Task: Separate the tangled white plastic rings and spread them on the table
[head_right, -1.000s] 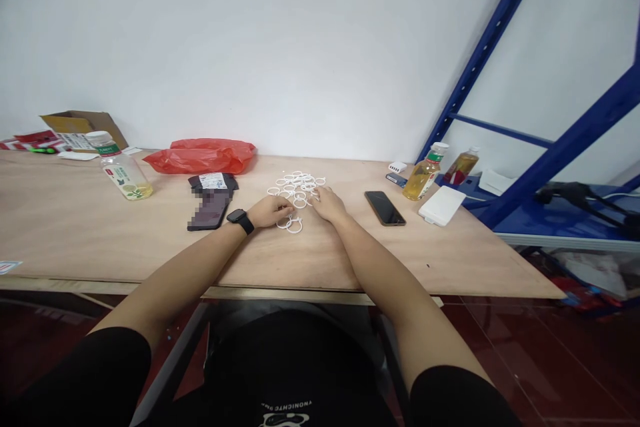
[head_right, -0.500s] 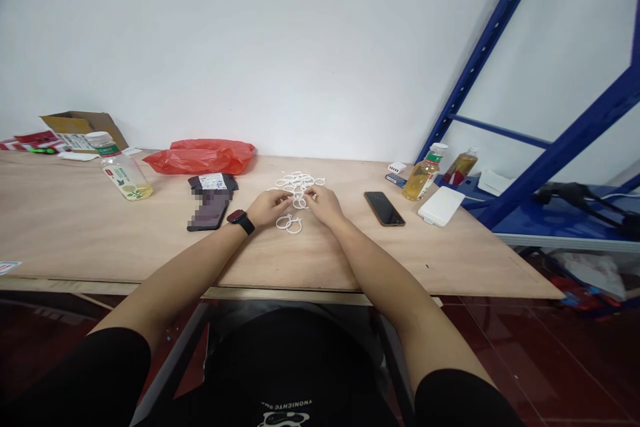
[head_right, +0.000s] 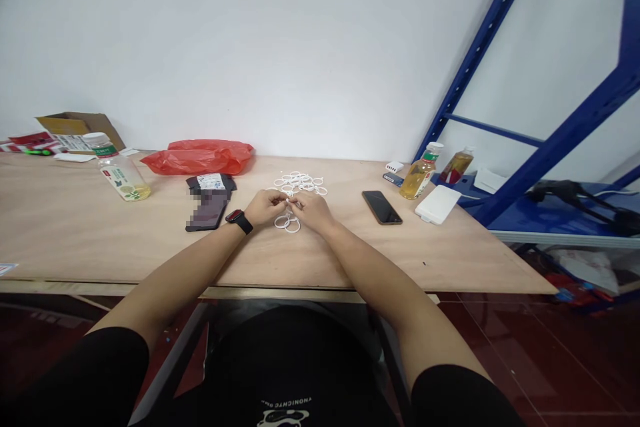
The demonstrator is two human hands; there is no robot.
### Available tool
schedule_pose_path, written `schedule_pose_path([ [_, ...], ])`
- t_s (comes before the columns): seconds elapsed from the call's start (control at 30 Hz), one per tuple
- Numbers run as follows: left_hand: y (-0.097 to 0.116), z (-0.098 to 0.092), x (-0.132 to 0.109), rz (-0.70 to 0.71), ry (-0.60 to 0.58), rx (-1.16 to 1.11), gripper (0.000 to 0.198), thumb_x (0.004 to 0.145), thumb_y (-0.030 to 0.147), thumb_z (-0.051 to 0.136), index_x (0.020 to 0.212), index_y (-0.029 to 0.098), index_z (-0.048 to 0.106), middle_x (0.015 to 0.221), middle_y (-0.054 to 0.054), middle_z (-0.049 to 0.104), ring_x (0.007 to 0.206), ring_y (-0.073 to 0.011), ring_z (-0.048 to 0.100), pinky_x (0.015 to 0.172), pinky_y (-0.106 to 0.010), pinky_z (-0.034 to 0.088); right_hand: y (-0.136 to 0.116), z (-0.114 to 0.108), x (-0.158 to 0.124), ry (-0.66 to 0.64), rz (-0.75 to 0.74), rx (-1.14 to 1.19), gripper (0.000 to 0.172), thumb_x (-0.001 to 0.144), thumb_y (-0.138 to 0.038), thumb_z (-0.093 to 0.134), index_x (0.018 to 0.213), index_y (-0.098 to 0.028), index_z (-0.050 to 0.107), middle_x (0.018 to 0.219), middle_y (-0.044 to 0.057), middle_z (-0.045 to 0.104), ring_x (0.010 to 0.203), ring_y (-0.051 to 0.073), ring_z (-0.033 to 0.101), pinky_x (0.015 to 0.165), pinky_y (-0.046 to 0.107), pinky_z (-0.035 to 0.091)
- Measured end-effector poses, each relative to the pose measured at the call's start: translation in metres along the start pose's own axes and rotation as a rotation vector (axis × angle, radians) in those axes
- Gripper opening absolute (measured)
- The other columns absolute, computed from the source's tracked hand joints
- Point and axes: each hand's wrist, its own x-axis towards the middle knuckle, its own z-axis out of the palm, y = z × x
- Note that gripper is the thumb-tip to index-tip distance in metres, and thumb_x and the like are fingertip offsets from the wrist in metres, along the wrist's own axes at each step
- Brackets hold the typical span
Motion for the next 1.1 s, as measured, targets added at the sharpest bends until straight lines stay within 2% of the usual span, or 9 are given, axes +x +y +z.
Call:
schedule_pose_path([
  [0.43,-0.002,-0.001,0.001,0.051,0.037,0.039,0.015,0.071,0.016,0.054,0.075,0.014,0.068,0.069,-0.002,0.065,0.063,-0.0129,0.055,0.061,-0.024,0.041,-0.006,0.007,-0.002,-0.045,-0.051,0.012,0.015,0.085,-0.022,0.059,0.092,-0.024,0.072,0.085,0.002,0.071,0.076,0.016,0.061,0.077,0.028,0.044],
  [0.63,-0.002,-0.004,0.002,-0.008,0.087,0.104,0.014,0.075,0.019,0.050,0.075,0.016,0.064,0.068,-0.002,0.062,0.062,-0.0144,0.051,0.059,-0.026,0.038,0.002,0.002,0.002,-0.001,0.007,0.071,0.017,0.089,-0.031,0.060,0.098,-0.024,0.072,0.091,0.002,0.073,0.073,0.015,0.061,0.074,0.028,0.046],
  [0.7,-0.005,-0.005,0.002,-0.031,0.038,0.096,0.017,0.077,0.020,0.048,0.075,0.016,0.065,0.069,-0.002,0.064,0.063,-0.0148,0.053,0.061,-0.027,0.039,0.011,-0.003,0.004,0.024,0.083,0.032,0.019,0.090,-0.032,0.058,0.100,-0.023,0.072,0.093,0.003,0.073,0.077,0.016,0.062,0.075,0.029,0.046],
  [0.77,-0.009,-0.004,0.001,-0.044,-0.071,0.081,0.021,0.078,0.021,0.047,0.074,0.016,0.066,0.070,-0.002,0.066,0.064,-0.0148,0.055,0.062,-0.027,0.041,0.024,-0.007,0.004,0.008,0.160,-0.034,0.022,0.091,-0.029,0.056,0.106,-0.022,0.071,0.100,0.005,0.071,0.085,0.018,0.063,0.080,0.030,0.047],
  [0.83,-0.013,-0.002,0.001,-0.038,-0.190,0.079,0.023,0.079,0.021,0.048,0.075,0.016,0.069,0.073,-0.003,0.068,0.067,-0.0148,0.058,0.066,-0.026,0.043,0.037,-0.009,0.004,-0.067,0.207,-0.110,0.029,0.090,-0.026,0.056,0.116,-0.022,0.069,0.113,0.007,0.068,0.098,0.020,0.062,0.088,0.031,0.046],
  [0.9,-0.015,0.001,0.001,-0.012,-0.260,0.090,0.024,0.078,0.022,0.049,0.079,0.016,0.072,0.080,-0.003,0.070,0.073,-0.0152,0.060,0.071,-0.026,0.045,0.046,-0.010,0.003,-0.162,0.213,-0.195,0.035,0.090,-0.025,0.057,0.124,-0.024,0.066,0.119,0.009,0.064,0.108,0.021,0.058,0.094,0.032,0.044],
  [1.0,-0.015,0.004,0.001,0.038,-0.267,0.136,0.025,0.077,0.022,0.052,0.087,0.016,0.075,0.088,-0.005,0.070,0.079,-0.0162,0.061,0.077,-0.026,0.046,0.049,-0.008,0.003,-0.256,0.188,-0.302,0.030,0.091,-0.026,0.057,0.119,-0.027,0.070,0.115,0.008,0.064,0.111,0.023,0.056,0.097,0.034,0.042],
  [1.1,-0.013,0.004,0.001,0.048,-0.240,0.165,0.026,0.078,0.023,0.054,0.091,0.017,0.075,0.090,-0.005,0.070,0.080,-0.0168,0.061,0.078,-0.027,0.046,0.046,-0.007,0.003,-0.288,0.158,-0.350,0.023,0.091,-0.025,0.057,0.106,-0.027,0.074,0.109,0.007,0.066,0.108,0.024,0.056,0.096,0.034,0.042],
])
